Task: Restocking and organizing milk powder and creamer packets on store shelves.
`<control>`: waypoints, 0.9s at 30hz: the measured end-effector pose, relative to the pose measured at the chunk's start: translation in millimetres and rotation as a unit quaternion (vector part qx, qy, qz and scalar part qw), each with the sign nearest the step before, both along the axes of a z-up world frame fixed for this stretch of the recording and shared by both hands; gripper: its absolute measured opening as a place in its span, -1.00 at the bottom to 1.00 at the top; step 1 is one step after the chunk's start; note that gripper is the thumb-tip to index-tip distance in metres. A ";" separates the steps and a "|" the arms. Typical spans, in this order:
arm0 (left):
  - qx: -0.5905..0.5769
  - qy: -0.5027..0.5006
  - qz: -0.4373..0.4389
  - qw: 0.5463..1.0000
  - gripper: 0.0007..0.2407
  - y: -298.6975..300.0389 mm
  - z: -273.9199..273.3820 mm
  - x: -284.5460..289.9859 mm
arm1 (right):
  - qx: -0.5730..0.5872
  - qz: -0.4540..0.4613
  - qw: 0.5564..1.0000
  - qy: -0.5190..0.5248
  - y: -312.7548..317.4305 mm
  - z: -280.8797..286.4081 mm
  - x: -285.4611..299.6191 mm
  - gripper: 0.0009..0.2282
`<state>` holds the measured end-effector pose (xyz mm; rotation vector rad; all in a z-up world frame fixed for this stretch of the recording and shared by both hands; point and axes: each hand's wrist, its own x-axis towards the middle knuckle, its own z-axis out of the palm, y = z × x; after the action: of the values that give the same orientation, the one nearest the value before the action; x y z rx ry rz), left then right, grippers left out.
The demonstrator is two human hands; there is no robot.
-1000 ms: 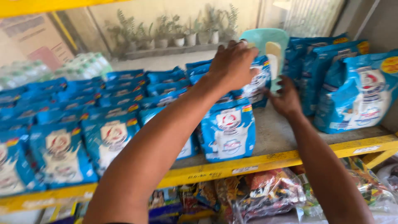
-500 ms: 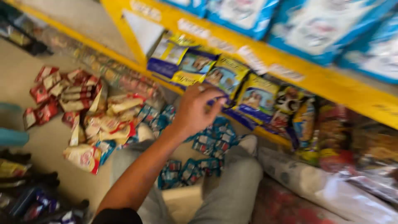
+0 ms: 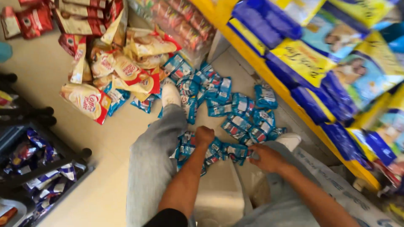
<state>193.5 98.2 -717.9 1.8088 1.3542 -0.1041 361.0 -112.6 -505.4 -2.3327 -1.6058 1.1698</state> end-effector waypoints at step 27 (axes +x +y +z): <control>-0.263 0.043 0.099 0.959 -0.64 -163.9 -148.7 24.5 | -0.156 -0.138 0.977 0.054 -94.6 -337.0 -12.9 -0.22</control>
<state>217.9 -65.6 -866.6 1.2306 1.3992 -0.4004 348.1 -207.2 -842.4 -2.5150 -1.0849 1.5385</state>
